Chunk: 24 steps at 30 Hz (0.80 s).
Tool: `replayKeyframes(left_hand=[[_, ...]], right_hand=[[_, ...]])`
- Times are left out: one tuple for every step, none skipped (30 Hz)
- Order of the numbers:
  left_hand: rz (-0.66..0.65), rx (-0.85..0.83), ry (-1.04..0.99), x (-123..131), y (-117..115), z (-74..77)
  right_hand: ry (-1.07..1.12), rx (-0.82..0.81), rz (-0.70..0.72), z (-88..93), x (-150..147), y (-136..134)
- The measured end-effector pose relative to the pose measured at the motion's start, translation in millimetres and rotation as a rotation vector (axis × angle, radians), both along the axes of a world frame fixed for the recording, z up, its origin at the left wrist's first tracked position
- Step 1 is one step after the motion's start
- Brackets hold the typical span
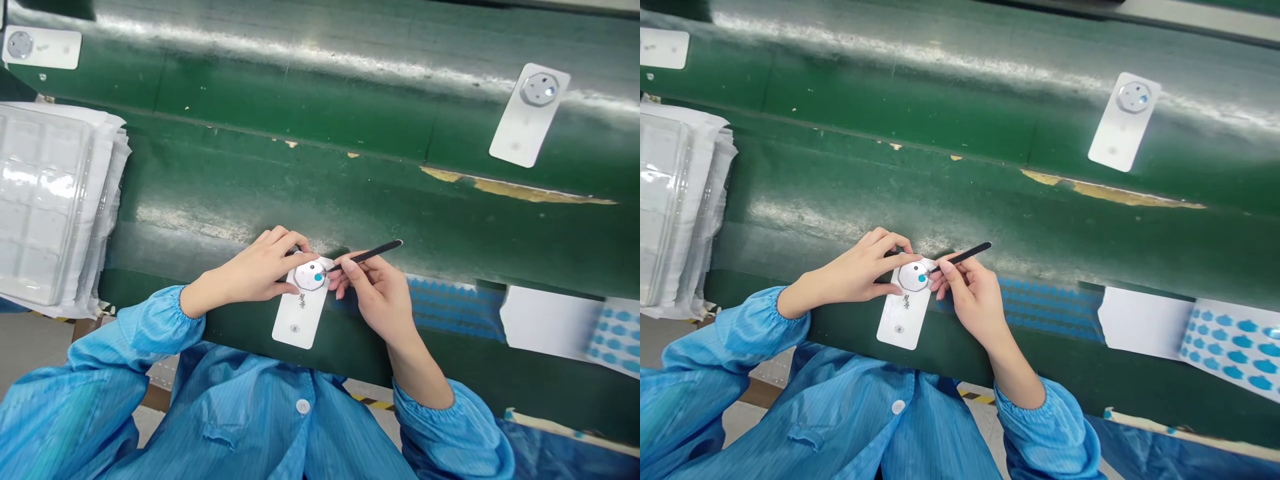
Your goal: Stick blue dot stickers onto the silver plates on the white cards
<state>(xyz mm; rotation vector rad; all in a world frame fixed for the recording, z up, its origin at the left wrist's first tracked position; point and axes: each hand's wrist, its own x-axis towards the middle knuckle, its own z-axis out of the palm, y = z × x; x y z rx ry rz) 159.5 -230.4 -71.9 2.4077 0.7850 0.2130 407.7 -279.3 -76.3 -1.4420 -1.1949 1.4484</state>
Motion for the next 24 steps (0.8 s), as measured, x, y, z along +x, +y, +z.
replayKeyframes(left_hand=[[0.001,-0.001,0.002,0.0,0.0,0.4],[0.002,0.001,0.002,0.0,-0.1,0.6],[0.002,0.005,0.001,0.0,-0.3,0.7],[0.003,0.010,0.001,0.1,-0.5,0.8],[0.004,0.012,0.001,0.2,-0.7,0.8],[0.008,0.013,0.003,0.3,-1.1,0.7],[0.012,0.011,0.005,0.4,-1.4,0.7],[0.017,0.008,0.008,0.5,-1.8,0.7],[0.022,0.005,0.010,0.7,-2.1,0.7],[0.025,0.004,0.010,0.8,-2.3,0.8],[0.028,0.002,0.008,1.0,-2.5,1.0],[0.029,-0.001,0.007,1.2,-2.6,1.2],[0.030,-0.006,0.005,1.5,-2.6,1.4],[0.033,-0.012,0.004,1.7,-2.6,1.7],[0.036,-0.018,0.003,1.9,-2.5,1.9],[0.039,-0.022,0.003,2.1,-2.5,2.1],[0.042,-0.024,0.004,2.2,-2.5,2.3],[0.044,-0.024,0.004,2.2,-2.5,2.4],[0.044,-0.021,0.004,2.3,-2.5,2.4],[0.043,-0.019,0.005,2.3,-2.5,2.4],[0.041,-0.017,0.005,2.3,-2.5,2.3],[0.039,-0.015,0.004,2.3,-2.5,2.2],[0.038,-0.013,0.003,2.4,-2.5,2.1],[0.037,-0.013,0.003,2.4,-2.5,1.9]], right_hand=[[-0.002,0.002,-0.005,-0.1,0.0,-0.4],[0.001,0.003,-0.015,-0.2,-0.1,-0.8],[0.006,0.003,-0.028,-0.3,-0.4,-1.3],[0.014,0.000,-0.044,-0.3,-0.9,-1.6],[0.023,-0.004,-0.059,-0.1,-1.5,-1.9],[0.030,-0.007,-0.073,0.2,-2.2,-2.1],[0.034,-0.011,-0.083,0.7,-2.9,-2.1],[0.033,-0.014,-0.086,1.2,-3.6,-2.0],[0.031,-0.015,-0.087,1.8,-4.2,-1.9],[0.029,-0.014,-0.086,2.2,-4.7,-1.8],[0.028,-0.012,-0.084,2.6,-5.0,-1.7],[0.026,-0.011,-0.082,2.9,-5.2,-1.6],[0.023,-0.010,-0.080,3.0,-5.2,-1.6],[0.019,-0.009,-0.078,3.1,-5.1,-1.6],[0.014,-0.008,-0.076,3.2,-5.0,-1.7],[0.009,-0.009,-0.073,3.2,-4.8,-1.9],[0.004,-0.008,-0.070,3.4,-4.7,-1.9],[0.001,-0.006,-0.068,3.5,-4.6,-2.0],[-0.003,-0.004,-0.066,3.8,-4.7,-2.0],[-0.007,-0.003,-0.065,4.0,-4.8,-2.0],[-0.010,0.000,-0.066,4.3,-5.0,-2.0],[-0.013,0.003,-0.068,4.5,-5.3,-2.1],[-0.015,0.006,-0.071,4.6,-5.5,-2.3],[-0.018,0.008,-0.072,4.5,-5.7,-2.5]])
